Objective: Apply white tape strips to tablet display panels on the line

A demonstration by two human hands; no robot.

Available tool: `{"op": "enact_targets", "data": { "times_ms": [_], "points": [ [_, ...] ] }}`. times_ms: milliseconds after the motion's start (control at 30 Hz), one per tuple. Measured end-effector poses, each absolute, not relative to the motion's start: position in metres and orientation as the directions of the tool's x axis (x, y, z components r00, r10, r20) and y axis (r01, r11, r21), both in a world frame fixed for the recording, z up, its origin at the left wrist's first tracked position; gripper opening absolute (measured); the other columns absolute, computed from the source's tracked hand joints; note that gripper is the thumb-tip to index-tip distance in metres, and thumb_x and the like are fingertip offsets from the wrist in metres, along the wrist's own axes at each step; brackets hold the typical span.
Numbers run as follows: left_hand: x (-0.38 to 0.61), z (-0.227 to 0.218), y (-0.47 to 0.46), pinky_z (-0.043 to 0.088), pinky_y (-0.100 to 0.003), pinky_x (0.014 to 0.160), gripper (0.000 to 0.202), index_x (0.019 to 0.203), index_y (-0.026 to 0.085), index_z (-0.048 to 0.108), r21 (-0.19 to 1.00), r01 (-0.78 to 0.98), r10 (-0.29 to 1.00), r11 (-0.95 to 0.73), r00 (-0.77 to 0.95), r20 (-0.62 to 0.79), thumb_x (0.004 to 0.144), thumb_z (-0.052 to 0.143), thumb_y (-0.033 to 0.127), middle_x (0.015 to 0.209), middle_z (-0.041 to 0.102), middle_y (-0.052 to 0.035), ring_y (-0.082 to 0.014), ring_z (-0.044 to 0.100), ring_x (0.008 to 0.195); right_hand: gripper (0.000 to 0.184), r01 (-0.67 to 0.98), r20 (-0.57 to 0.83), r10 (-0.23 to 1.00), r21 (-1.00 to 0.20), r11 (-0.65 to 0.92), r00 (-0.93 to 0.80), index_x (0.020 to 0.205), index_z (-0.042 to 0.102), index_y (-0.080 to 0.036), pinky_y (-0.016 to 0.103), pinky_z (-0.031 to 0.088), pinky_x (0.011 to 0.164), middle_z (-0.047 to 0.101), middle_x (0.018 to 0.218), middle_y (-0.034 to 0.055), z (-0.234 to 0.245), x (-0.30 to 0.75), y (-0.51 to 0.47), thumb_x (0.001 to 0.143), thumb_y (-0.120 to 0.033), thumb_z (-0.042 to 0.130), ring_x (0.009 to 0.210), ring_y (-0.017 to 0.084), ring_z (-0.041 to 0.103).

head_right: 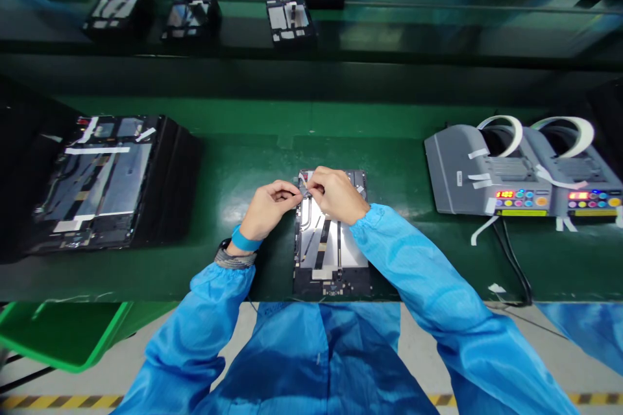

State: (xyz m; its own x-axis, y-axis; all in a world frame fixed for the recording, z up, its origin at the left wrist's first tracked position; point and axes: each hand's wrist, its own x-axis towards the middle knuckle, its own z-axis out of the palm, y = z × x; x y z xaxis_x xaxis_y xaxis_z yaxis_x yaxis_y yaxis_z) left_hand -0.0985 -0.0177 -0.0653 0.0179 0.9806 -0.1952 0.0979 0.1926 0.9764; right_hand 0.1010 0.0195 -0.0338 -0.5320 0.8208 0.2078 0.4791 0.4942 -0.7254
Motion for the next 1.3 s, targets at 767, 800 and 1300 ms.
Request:
{"op": "enact_targets", "data": {
  "times_ms": [767,800,1300],
  "points": [
    [-0.098,-0.063,-0.020,0.051,-0.028,0.072,0.016,0.081,0.017,0.076,0.969,0.148,0.979,0.196,0.020,-0.202,0.073,0.083,0.029,0.087,0.075,-0.0051,-0.0156,0.067,0.078,0.019,0.536,0.153,0.832,-0.700,0.472,-0.533,0.078,0.074,-0.018,0.029,0.044,0.069,0.069,0.083,0.0035,-0.024,0.093,0.025,0.084,-0.002,0.065,0.072,0.016,0.062],
    [-0.099,-0.063,-0.019,0.051,-0.028,0.073,0.017,0.080,0.017,0.076,0.968,0.134,0.976,0.211,0.024,-0.216,0.072,0.084,0.029,0.086,0.075,-0.0047,-0.0153,0.066,0.077,0.019,0.536,0.152,0.832,-0.701,0.471,-0.533,0.078,0.074,-0.017,0.029,0.044,0.069,0.069,0.083,0.0034,-0.024,0.093,0.026,0.084,-0.002,0.065,0.072,0.016,0.062],
    [-0.102,-0.059,-0.011,0.048,-0.026,0.065,0.035,0.076,0.018,0.073,0.939,0.006,0.936,0.344,0.081,-0.343,0.059,0.095,0.039,0.072,0.071,-0.0009,-0.0127,0.061,0.065,0.018,0.481,0.212,0.843,-0.741,0.468,-0.494,0.079,0.073,-0.018,0.029,0.048,0.071,0.073,0.086,0.0044,-0.036,0.102,0.020,0.084,-0.004,0.064,0.075,0.017,0.066]
  ]
}}
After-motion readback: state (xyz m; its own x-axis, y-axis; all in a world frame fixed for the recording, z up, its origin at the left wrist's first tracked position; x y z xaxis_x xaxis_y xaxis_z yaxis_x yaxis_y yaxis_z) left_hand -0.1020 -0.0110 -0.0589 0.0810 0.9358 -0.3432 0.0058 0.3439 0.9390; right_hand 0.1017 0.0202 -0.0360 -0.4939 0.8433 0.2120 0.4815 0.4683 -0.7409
